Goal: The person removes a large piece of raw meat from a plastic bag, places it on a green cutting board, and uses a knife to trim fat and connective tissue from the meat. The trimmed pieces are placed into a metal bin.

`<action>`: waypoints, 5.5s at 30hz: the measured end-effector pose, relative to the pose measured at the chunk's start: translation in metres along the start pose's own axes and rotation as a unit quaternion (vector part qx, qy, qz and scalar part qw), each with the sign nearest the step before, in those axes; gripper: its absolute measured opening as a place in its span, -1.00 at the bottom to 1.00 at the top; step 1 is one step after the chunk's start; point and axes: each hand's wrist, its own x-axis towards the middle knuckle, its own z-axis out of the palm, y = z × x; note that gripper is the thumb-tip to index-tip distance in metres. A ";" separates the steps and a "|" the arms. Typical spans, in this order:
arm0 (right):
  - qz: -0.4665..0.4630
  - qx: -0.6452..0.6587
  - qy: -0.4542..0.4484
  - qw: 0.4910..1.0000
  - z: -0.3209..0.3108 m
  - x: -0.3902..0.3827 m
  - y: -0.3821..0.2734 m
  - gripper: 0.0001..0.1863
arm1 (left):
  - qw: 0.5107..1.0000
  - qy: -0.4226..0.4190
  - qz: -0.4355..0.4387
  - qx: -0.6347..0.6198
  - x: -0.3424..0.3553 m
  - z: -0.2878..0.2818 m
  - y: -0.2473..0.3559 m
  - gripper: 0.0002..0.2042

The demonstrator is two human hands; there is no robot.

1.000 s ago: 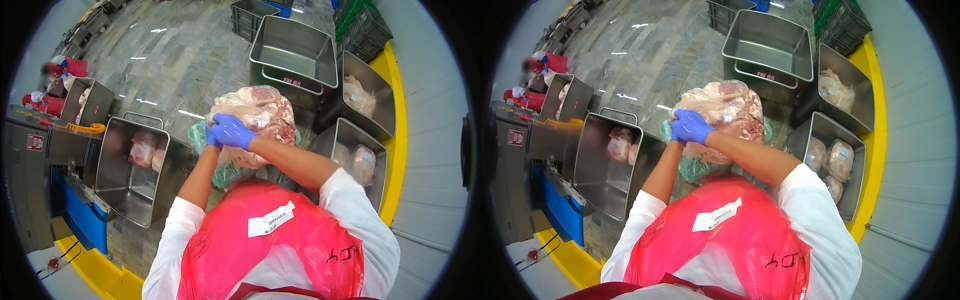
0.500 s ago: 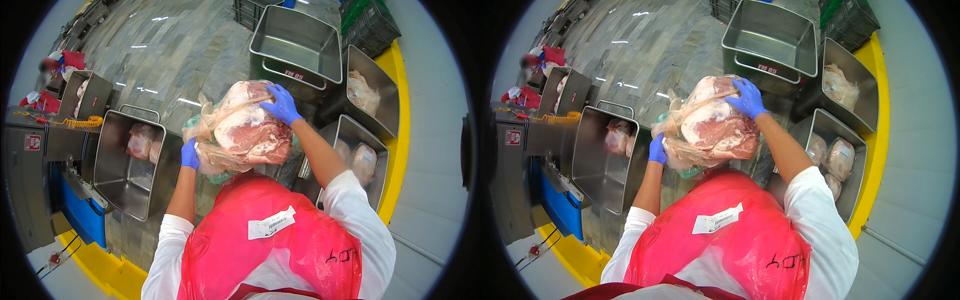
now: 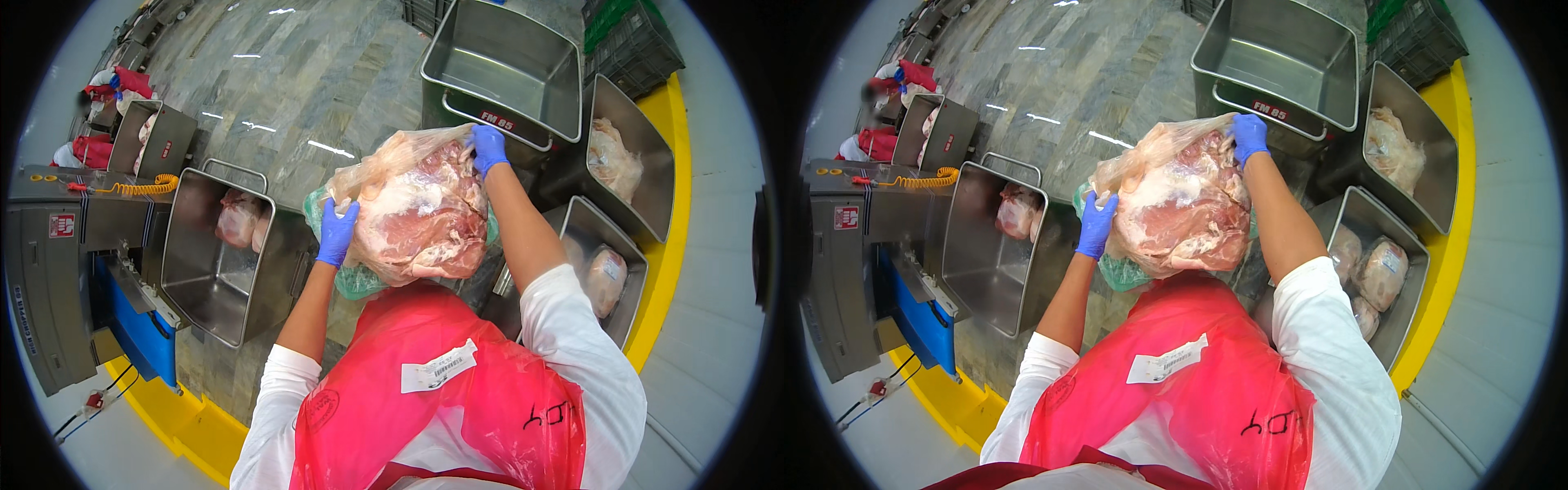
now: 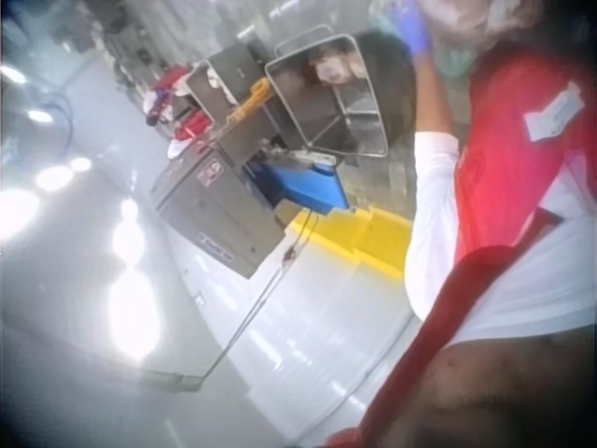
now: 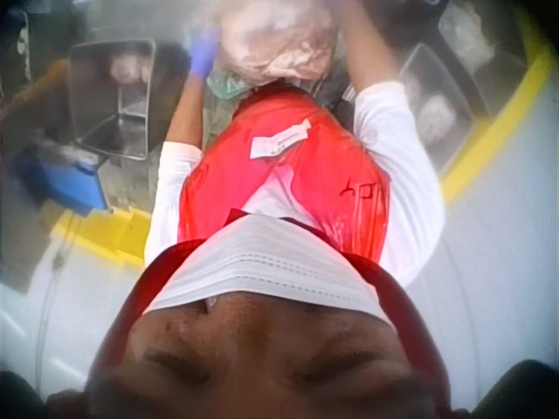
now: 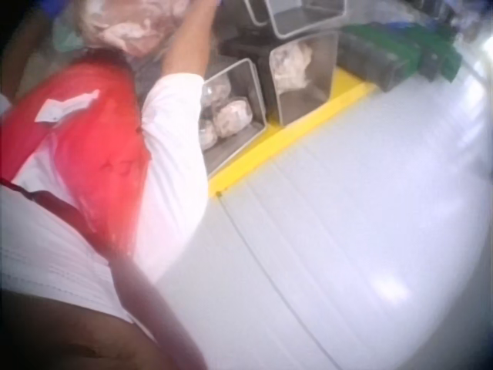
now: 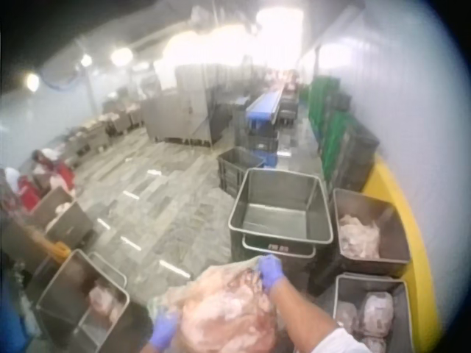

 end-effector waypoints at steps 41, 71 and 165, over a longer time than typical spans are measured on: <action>-0.082 -0.491 0.060 0.865 -0.082 -0.008 0.039 -0.68 | 0.969 0.075 0.079 0.222 0.021 0.013 -0.011 -0.59; 0.153 -0.134 -0.057 0.977 -0.096 -0.072 -0.043 -0.65 | 0.956 0.158 0.009 0.249 -0.053 -0.168 -0.113 -0.50; 0.192 0.001 -0.236 0.953 -0.053 -0.080 -0.013 -0.42 | 0.635 -0.044 -0.319 -0.703 -0.056 0.046 -0.100 -0.51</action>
